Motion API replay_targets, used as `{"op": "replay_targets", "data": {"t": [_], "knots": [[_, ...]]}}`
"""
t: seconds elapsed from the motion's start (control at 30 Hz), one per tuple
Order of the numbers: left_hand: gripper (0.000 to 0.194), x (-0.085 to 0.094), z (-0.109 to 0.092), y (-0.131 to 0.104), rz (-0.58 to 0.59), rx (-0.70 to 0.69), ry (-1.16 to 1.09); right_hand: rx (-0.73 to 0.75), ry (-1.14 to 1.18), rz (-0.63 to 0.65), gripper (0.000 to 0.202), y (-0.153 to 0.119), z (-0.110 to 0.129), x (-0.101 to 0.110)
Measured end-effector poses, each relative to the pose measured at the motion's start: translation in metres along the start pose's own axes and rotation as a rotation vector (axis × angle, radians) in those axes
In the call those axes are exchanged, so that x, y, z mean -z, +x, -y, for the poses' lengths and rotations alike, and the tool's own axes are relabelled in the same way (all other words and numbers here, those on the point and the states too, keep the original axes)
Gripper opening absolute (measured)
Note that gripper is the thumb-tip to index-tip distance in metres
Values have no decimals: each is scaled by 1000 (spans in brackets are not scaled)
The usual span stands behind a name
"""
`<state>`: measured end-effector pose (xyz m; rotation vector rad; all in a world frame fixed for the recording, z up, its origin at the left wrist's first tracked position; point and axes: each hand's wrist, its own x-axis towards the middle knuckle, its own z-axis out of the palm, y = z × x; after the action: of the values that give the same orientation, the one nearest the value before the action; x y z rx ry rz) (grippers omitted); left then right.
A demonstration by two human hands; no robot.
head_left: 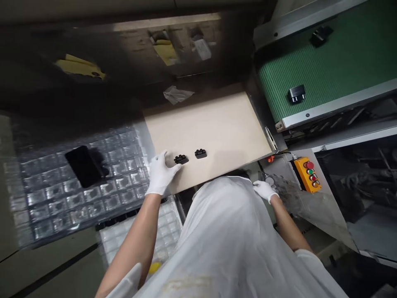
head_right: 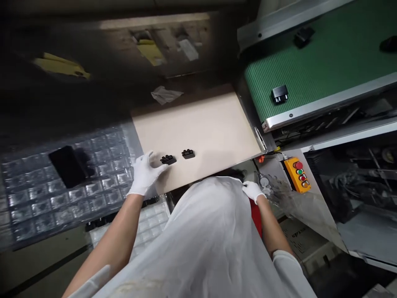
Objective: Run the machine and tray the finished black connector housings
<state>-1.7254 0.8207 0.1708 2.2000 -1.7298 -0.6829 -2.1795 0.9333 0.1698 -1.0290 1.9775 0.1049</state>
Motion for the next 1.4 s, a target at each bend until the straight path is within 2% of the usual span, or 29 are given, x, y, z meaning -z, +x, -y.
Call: {"op": "replay_targets", "data": {"t": [0.07, 0.1, 0.17, 0.23, 0.3, 0.4, 0.43, 0.47, 0.53, 0.6, 0.67, 0.73, 0.8, 0.87, 0.9, 0.93, 1.0, 1.03, 1.1, 1.13, 1.2, 1.27, 1.33, 1.4], "knots": [[92, -2, -3, 7, 82, -19, 13, -4, 30, -14, 19, 2, 9, -10], [92, -3, -5, 8, 102, -18, 17, -11, 51, -39, 21, 2, 13, -8], [92, 0, -8, 10, 105, -9, 22, -24, 83, -139, 29, 2, 23, 10], [92, 4, -9, 12, 79, -2, 16, -27, 108, -299, 41, -2, 38, 44], [92, 10, -12, 17, 42, 1, 2, 6, 115, -523, 48, -7, 65, 91], [90, 19, -34, 30, -20, -10, -58, 126, 56, -896, 52, -12, 125, 168], [89, 21, -47, 36, -37, -23, -89, 152, 20, -956, 56, -9, 148, 192], [88, 22, -62, 41, -48, -43, -126, 147, -19, -976, 63, -4, 171, 213], [85, 23, -96, 49, -50, -100, -217, 75, -94, -934, 76, 16, 213, 248], [82, 21, -128, 53, -35, -166, -306, -31, -152, -842, 74, 39, 243, 270], [79, 18, -153, 53, -15, -220, -375, -83, -197, -763, 57, 55, 260, 281], [76, 15, -172, 53, 25, -236, -442, -3, -220, -725, 46, 54, 260, 280], [74, 14, -189, 55, 97, -225, -521, 230, -171, -700, 40, 36, 246, 264], [67, 16, -214, 63, 167, -253, -580, 529, -9, -602, 36, 6, 219, 232], [64, 17, -232, 69, 190, -301, -597, 647, 112, -503, 36, -10, 202, 212], [60, 19, -255, 76, 203, -369, -606, 701, 241, -344, 39, -24, 184, 190], [55, 22, -314, 95, 210, -536, -589, 624, 516, 61, 49, -43, 147, 148], [54, 21, -350, 105, 207, -616, -558, 544, 643, 167, 51, -48, 129, 130], [57, 15, -429, 127, 187, -741, -430, 450, 711, 140, 49, -49, 98, 106], [60, 9, -470, 139, 169, -780, -345, 437, 700, 88, 48, -46, 85, 102], [65, -8, -550, 164, 127, -797, -183, 443, 657, -4, 51, -37, 63, 108], [64, -29, -618, 188, 119, -746, -75, 430, 648, -59, 58, -29, 45, 126], [57, -46, -668, 211, 159, -678, -25, 384, 649, -107, 64, -23, 29, 149], [47, -58, -698, 230, 203, -635, -19, 338, 657, -131, 68, -22, 16, 173]]}}
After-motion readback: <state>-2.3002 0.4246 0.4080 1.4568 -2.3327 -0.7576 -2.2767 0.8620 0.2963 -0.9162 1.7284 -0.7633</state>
